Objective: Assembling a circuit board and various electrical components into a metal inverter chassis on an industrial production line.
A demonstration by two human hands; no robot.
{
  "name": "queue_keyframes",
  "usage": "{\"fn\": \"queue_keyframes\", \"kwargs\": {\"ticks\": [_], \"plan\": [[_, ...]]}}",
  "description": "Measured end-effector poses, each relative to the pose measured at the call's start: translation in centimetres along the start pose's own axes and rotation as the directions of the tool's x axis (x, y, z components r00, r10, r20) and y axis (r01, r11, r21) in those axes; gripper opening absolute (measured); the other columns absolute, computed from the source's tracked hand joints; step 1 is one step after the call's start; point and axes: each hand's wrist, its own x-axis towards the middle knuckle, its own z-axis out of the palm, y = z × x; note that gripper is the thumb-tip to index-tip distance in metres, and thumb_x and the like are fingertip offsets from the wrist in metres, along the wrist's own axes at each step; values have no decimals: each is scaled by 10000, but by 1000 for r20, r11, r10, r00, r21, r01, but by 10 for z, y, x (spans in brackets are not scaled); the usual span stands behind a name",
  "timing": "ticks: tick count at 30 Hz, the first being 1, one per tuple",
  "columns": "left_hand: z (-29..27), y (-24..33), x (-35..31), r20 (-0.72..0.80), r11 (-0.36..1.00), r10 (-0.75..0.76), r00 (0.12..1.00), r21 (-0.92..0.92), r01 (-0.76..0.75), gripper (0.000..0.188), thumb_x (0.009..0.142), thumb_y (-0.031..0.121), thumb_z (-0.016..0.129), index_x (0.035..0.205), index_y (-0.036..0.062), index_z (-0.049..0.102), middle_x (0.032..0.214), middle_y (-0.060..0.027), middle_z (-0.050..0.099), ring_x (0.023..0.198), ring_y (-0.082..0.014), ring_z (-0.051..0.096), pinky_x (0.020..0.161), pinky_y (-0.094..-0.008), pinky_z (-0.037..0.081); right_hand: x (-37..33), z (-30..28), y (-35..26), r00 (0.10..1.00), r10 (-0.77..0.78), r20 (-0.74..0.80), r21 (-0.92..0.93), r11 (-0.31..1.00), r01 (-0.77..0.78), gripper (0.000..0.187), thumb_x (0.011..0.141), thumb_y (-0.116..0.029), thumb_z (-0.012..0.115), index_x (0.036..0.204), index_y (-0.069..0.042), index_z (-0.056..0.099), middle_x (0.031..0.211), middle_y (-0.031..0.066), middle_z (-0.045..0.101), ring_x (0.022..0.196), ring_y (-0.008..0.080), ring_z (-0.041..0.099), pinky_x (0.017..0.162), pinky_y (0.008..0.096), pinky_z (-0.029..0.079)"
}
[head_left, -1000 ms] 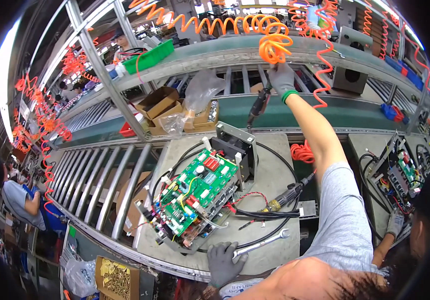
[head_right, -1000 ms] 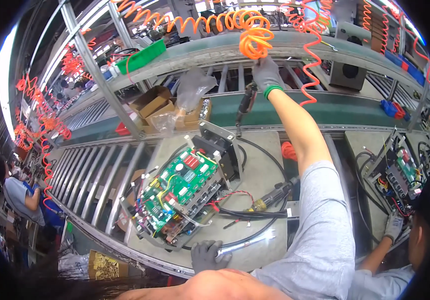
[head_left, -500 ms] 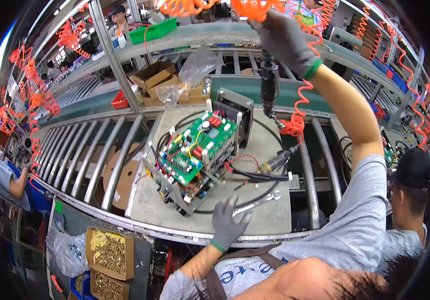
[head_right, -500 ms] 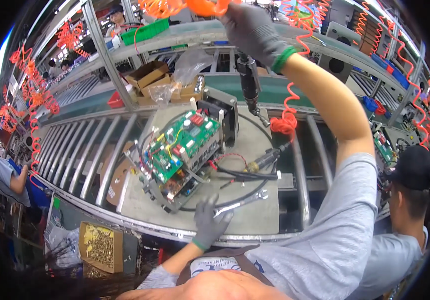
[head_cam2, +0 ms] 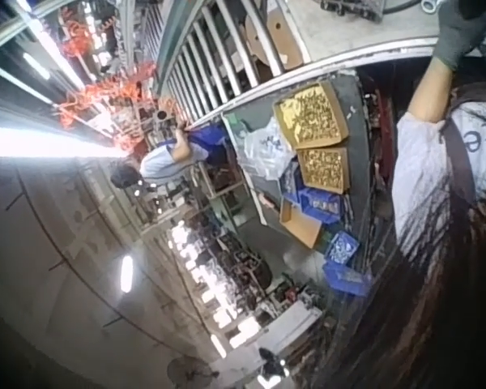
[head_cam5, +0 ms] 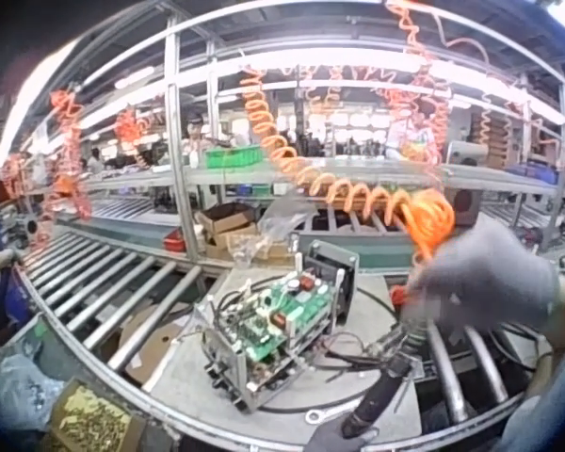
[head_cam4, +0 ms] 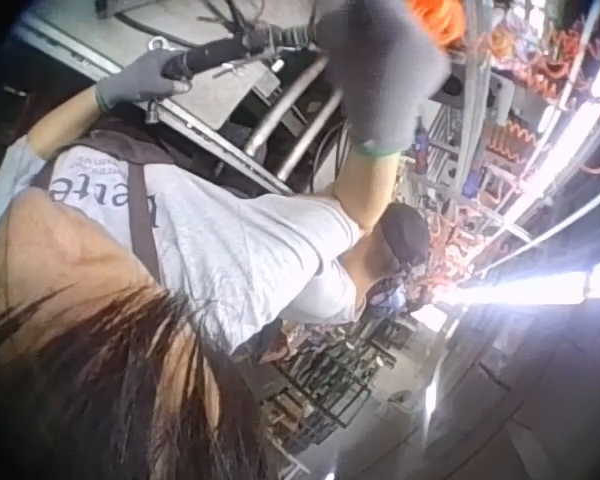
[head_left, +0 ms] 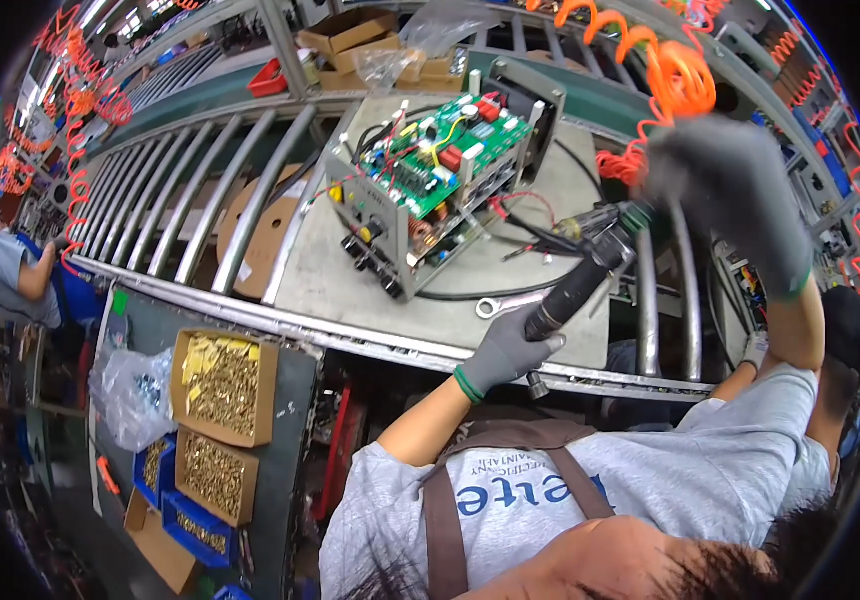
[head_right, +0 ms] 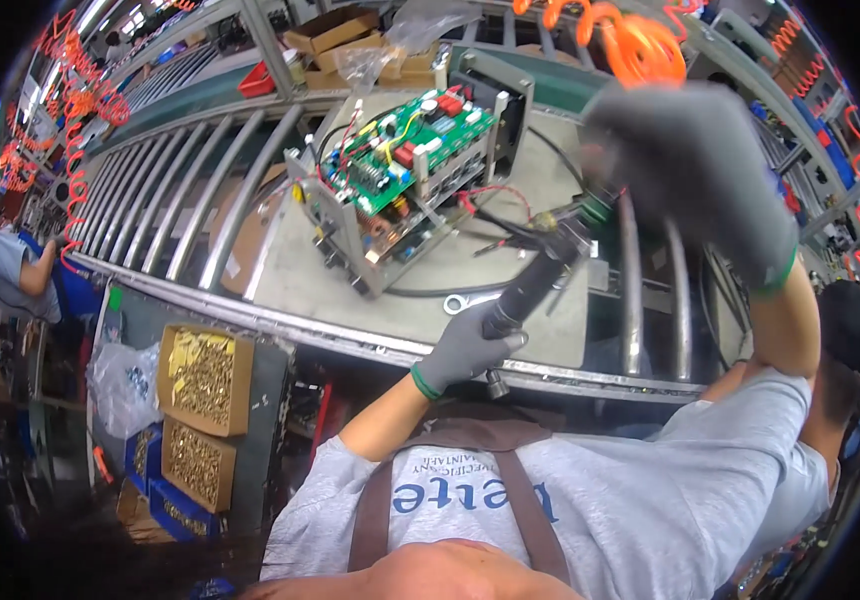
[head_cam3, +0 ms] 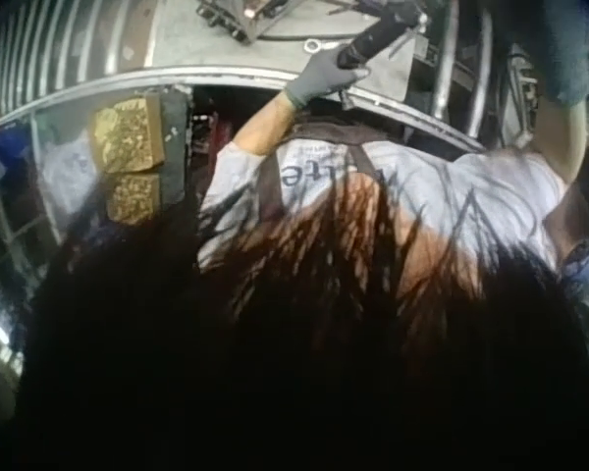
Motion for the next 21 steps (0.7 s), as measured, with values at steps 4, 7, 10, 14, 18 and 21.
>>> {"fn": "queue_keyframes", "kwargs": {"ticks": [4,7,10,14,18,21], "plan": [[-21,18,-31,254,929,-37,967,365,-60,414,717,319,734,999,30,639,793,-160,648,748,-290,639,728,-376,490,-36,84,-39,515,-335,789,183,928,323,617,664,-545,737,1015,-52,611,916,158,633,895,331,610,787,433,464],[-47,33,-46,415,868,-149,897,489,-83,440,692,313,744,1025,42,648,845,-165,656,761,-288,645,732,-377,493,-80,143,-33,212,-454,865,501,802,-325,613,749,-538,701,1069,-30,577,932,213,652,879,367,635,787,420,479],[-67,48,-58,264,943,-273,925,262,204,530,695,273,769,1143,38,611,967,-100,664,820,-228,643,774,-329,510,-96,157,-48,334,-378,863,485,805,-342,596,765,-513,695,1083,-24,571,931,207,653,870,357,639,776,411,481],[-108,17,-64,-481,862,194,855,499,85,454,748,197,733,1152,46,589,1089,-125,614,968,-245,606,814,-370,502,-105,177,-64,532,-65,844,487,508,-711,586,795,-486,665,1087,11,562,919,184,651,873,303,639,795,391,480],[-133,14,-47,-415,531,476,776,839,122,511,711,228,757,1157,54,578,1197,-162,554,1125,-376,502,953,-466,420,-117,211,-90,532,217,819,495,203,-845,600,829,-493,618,1108,34,556,932,161,642,890,261,634,808,381,483],[-142,10,-31,-297,397,492,819,913,92,575,670,284,783,1160,58,585,1284,-180,496,1239,-430,391,1051,-515,306,-111,224,-98,519,309,797,477,205,-854,612,833,-513,592,1111,30,550,953,208,645,905,322,646,819,406,485]]}}
